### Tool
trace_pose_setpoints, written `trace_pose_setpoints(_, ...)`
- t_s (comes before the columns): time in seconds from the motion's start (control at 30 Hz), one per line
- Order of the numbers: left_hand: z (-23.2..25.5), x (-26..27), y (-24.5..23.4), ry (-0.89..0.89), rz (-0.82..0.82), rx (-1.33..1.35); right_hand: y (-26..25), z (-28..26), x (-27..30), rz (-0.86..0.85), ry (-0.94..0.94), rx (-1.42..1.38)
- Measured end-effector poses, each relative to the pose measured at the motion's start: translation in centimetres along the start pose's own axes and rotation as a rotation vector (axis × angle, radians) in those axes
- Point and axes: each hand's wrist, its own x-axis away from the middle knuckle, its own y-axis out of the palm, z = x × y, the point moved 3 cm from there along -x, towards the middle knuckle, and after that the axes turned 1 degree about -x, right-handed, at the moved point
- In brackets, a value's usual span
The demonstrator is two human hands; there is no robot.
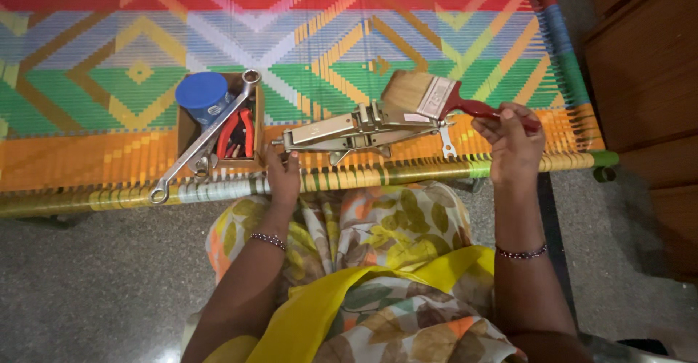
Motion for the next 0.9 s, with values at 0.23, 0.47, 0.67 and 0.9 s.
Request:
trace_pose_setpoints(0.23, 0.7, 0.1, -0.1, -0.115, -0.037, 0.021, -1.9, 2.2, -0.5, 0.017, 0.038, 0.033)
trace_pose_setpoints(0.47, -0.1, 0.1, -0.1, 0.043, 0.011, -0.035, -2.7, 3.5, -0.7, -0.032, 0.093, 0.051)
trace_pose_setpoints(0.67, -0.2, 0.1, 0.2, 0.004, -0.001, 0.036, -2.1, 3.5, -0.6, -0.044, 0.096, 0.132)
trace_pose_setpoints(0.9, 1.6, 0.4, -0.5, 0.069, 0.027, -0.054, 1.9, -3.5, 1.8, 0.060, -0.453, 1.173)
